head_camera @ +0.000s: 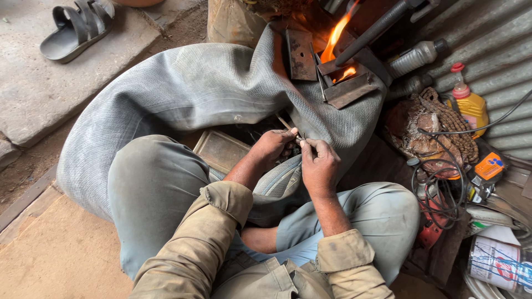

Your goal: The person repairs a puncture in a large tire tube by heating a small metal patch over an open flame and then pressing it onto the tube using a metal tool.

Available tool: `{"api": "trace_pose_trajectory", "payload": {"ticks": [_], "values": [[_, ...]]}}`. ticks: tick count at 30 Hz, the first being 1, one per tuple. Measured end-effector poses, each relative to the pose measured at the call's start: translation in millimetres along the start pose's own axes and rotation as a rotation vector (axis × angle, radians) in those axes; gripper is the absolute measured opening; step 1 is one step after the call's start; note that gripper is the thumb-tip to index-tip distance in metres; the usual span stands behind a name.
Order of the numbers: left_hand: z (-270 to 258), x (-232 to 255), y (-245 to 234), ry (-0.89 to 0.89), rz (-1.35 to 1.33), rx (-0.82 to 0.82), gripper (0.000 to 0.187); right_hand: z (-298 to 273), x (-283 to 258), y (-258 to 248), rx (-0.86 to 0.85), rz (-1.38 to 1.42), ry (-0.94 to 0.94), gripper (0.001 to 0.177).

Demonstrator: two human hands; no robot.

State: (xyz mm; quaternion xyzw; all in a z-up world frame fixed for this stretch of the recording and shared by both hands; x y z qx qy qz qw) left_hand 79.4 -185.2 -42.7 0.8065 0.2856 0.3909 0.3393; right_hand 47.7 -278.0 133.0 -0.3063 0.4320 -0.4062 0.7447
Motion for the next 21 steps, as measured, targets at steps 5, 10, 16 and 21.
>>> {"api": "trace_pose_trajectory", "payload": {"ticks": [5,10,16,21], "values": [[3.7,-5.3,-0.7,0.003,0.008,-0.009,0.034,-10.5,15.0,5.2,0.028,0.023,0.127,0.016],[-0.5,2.7,2.5,-0.008,0.004,-0.004,0.033,-10.7,19.1,7.9,0.006,-0.008,0.23,0.021],[2.3,2.0,3.1,0.015,0.099,-0.035,0.032,-18.0,54.6,44.9,-0.264,0.214,0.472,0.026],[6.1,-5.7,-4.2,0.005,0.19,0.001,0.033,-15.5,67.7,62.2,-0.441,0.05,0.399,0.03]]}}
Point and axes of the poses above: each hand's wrist, its own z-axis towards the middle knuckle, its own y-axis out of the palm, x = y × z, the point moved 10 cm from there along z, towards the middle knuckle, and after that the axes turned 15 degrees about -z, right-handed, at the moved point
